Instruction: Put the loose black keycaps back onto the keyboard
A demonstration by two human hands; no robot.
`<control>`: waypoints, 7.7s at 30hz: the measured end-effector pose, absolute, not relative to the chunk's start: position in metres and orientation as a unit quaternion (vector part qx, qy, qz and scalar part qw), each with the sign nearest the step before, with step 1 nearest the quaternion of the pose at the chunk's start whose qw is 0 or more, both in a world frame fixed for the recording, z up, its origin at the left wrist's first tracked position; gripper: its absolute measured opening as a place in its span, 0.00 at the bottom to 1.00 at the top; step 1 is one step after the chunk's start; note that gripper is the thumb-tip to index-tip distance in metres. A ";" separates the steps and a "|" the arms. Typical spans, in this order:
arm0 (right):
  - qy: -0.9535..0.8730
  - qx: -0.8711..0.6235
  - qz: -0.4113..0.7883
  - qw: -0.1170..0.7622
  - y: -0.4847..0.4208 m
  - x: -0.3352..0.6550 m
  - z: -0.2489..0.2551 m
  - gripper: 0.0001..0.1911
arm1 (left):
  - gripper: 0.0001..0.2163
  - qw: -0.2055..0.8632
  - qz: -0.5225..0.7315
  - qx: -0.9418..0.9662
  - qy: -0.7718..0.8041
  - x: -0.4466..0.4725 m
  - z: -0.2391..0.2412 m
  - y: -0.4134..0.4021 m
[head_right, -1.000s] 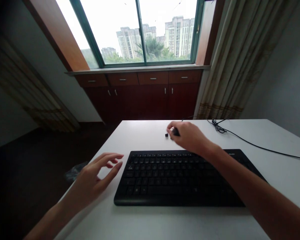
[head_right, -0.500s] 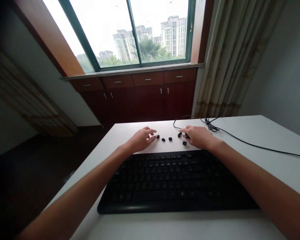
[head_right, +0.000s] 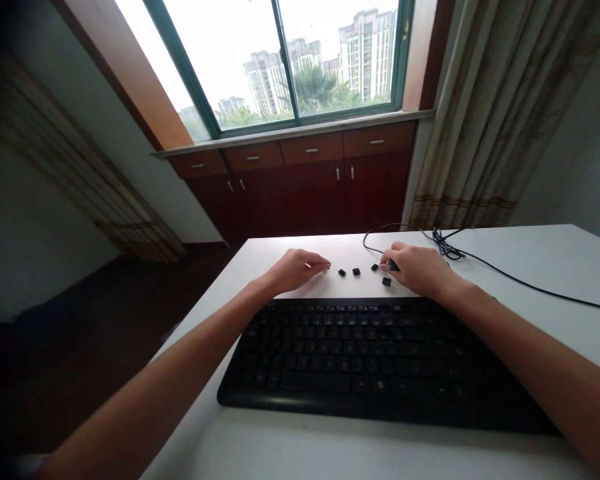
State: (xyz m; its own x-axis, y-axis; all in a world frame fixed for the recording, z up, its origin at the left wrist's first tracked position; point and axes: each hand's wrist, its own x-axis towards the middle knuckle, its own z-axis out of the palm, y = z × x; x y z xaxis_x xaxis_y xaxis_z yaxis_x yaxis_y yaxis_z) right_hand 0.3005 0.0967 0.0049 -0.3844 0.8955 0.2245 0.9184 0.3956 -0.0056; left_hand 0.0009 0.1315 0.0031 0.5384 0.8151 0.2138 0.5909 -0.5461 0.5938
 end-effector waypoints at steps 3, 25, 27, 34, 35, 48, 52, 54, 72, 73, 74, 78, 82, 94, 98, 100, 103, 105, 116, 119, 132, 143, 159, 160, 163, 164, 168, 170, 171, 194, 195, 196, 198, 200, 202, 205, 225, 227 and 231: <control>-0.820 -0.557 -0.059 0.119 0.087 0.299 0.012 0.14 | 0.12 0.284 0.273 0.817 0.420 -0.017 0.006 0.118; -0.846 -0.509 0.068 0.146 0.065 0.252 0.010 0.11 | 0.11 0.364 0.358 0.794 0.331 -0.055 0.017 0.064; -0.841 -0.517 0.068 0.142 0.065 0.254 0.010 0.12 | 0.12 0.372 0.337 0.794 0.343 -0.061 0.019 0.065; -0.870 -0.441 0.097 0.195 0.038 0.225 0.030 0.13 | 0.15 0.476 0.249 0.730 0.423 -0.097 0.026 0.077; -0.878 -0.421 0.102 0.204 0.033 0.214 0.033 0.13 | 0.15 0.475 0.255 0.724 0.429 -0.100 0.026 0.077; -0.912 -0.298 0.092 0.267 0.039 0.103 0.033 0.11 | 0.14 0.598 0.412 0.556 0.403 -0.118 0.016 0.028; -0.908 -0.293 0.085 0.288 0.039 0.095 0.030 0.10 | 0.16 0.584 0.441 0.545 0.411 -0.125 0.013 0.026; -0.907 -0.288 0.084 0.294 0.038 0.094 0.028 0.10 | 0.16 0.576 0.446 0.548 0.411 -0.127 0.013 0.025; -0.941 -0.260 0.035 0.212 0.024 0.101 0.005 0.10 | 0.10 0.277 0.460 0.682 0.497 -0.108 -0.015 0.022; -0.942 -0.262 0.032 0.208 0.024 0.101 0.005 0.11 | 0.10 0.273 0.459 0.685 0.496 -0.108 -0.014 0.022; -0.942 -0.264 0.030 0.205 0.024 0.101 0.006 0.11 | 0.10 0.270 0.458 0.687 0.494 -0.107 -0.014 0.021; -0.936 -0.278 0.039 0.214 0.022 0.101 0.005 0.12 | 0.10 0.260 0.458 0.693 0.492 -0.107 -0.016 0.022; -0.925 -0.300 0.058 0.227 0.019 0.100 0.002 0.12 | 0.10 0.256 0.456 0.698 0.488 -0.108 -0.017 0.022; -0.922 -0.313 0.063 0.218 0.015 0.100 0.001 0.13 | 0.10 0.246 0.460 0.704 0.483 -0.109 -0.015 0.020; -0.928 -0.312 0.055 0.197 0.013 0.099 0.009 0.11 | 0.10 0.241 0.462 0.704 0.483 -0.109 -0.014 0.020; -0.929 -0.316 0.055 0.186 0.013 0.097 0.014 0.10 | 0.09 0.239 0.463 0.703 0.484 -0.109 -0.014 0.020; -0.926 -0.325 0.070 0.178 0.016 0.095 0.018 0.09 | 0.09 0.237 0.464 0.701 0.487 -0.109 -0.013 0.020; -0.923 -0.329 0.086 0.180 0.017 0.094 0.017 0.07 | 0.09 0.236 0.465 0.700 0.488 -0.109 -0.013 0.020; -0.913 -0.316 0.128 0.225 0.025 0.100 0.014 0.10 | 0.10 0.241 0.466 0.695 0.491 -0.110 -0.014 0.020; -0.908 -0.323 0.127 0.233 0.026 0.099 0.013 0.10 | 0.10 0.243 0.465 0.695 0.492 -0.110 -0.014 0.021; -0.926 -0.317 0.091 0.186 0.022 0.094 0.018 0.10 | 0.09 0.240 0.467 0.695 0.491 -0.110 -0.016 0.021; -0.906 -0.330 0.130 0.229 0.021 0.097 0.012 0.08 | 0.08 0.245 0.467 0.694 0.490 -0.110 -0.015 0.021; -0.857 -0.357 0.191 0.318 0.019 0.085 0.037 0.11 | 0.09 0.276 0.500 0.653 0.497 -0.111 -0.013 0.023; -0.814 -0.372 0.247 0.370 0.019 0.079 0.043 0.16 | 0.10 0.281 0.507 0.643 0.501 -0.111 -0.012 0.024; -0.638 -0.350 0.480 0.489 0.022 0.060 0.060 0.26 | 0.12 0.295 0.533 0.606 0.512 -0.115 -0.012 0.028; -0.594 -0.319 0.533 0.511 0.023 0.053 0.064 0.27 | 0.13 0.301 0.542 0.592 0.515 -0.116 -0.013 0.030; -0.564 -0.199 0.552 0.581 0.029 0.032 0.060 0.27 | 0.17 0.323 0.575 0.539 0.524 -0.121 -0.017 0.036; -0.588 -0.204 0.546 0.562 0.032 0.026 0.048 0.28 | 0.18 0.328 0.589 0.517 0.528 -0.123 -0.019 0.038; -0.598 -0.215 0.547 0.545 0.032 0.023 0.042 0.27 | 0.19 0.330 0.594 0.509 0.529 -0.123 -0.019 0.038; -0.841 -0.519 0.043 0.149 0.095 0.294 0.029 0.15 | 0.15 0.200 0.304 0.821 0.441 -0.048 0.020 0.076; -0.849 -0.508 0.046 0.134 0.097 0.295 0.028 0.15 | 0.16 0.186 0.272 0.845 0.420 -0.034 0.023 0.085; -0.857 -0.498 0.047 0.120 0.100 0.295 0.028 0.15 | 0.17 0.161 0.232 0.872 0.399 -0.021 0.025 0.093; -0.870 -0.481 0.049 0.098 0.105 0.295 0.029 0.14 | 0.19 0.122 0.164 0.911 0.359 0.004 0.027 0.108; -0.877 -0.470 0.049 0.084 0.109 0.297 0.030 0.12 | 0.20 0.117 0.124 0.928 0.331 0.024 0.026 0.120; -0.880 -0.466 0.049 0.080 0.111 0.300 0.028 0.10 | 0.19 0.122 0.100 0.937 0.313 0.036 0.023 0.129; -0.876 -0.471 0.045 0.091 0.109 0.303 0.022 0.09 | 0.15 0.120 0.086 0.942 0.302 0.046 0.017 0.135; -0.653 -0.548 0.371 0.369 0.033 0.316 0.050 0.23 | 0.09 0.237 0.197 0.891 0.333 0.043 0.010 0.127; -0.545 -0.514 0.516 0.415 0.025 0.316 0.052 0.24 | 0.09 0.257 0.216 0.876 0.345 0.038 0.009 0.127; -0.426 -0.464 0.628 0.457 0.020 0.315 0.049 0.18 | 0.07 0.317 0.270 0.826 0.379 0.035 0.006 0.123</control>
State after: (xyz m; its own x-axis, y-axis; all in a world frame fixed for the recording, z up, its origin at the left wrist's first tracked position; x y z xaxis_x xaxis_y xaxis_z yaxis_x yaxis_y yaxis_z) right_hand 0.3150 0.0201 0.0490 -0.1522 0.9691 -0.1941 -0.1782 -0.2201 -0.9591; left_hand 0.0351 0.1233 0.0065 0.5676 0.7971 0.2058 0.4545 -0.5118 0.7290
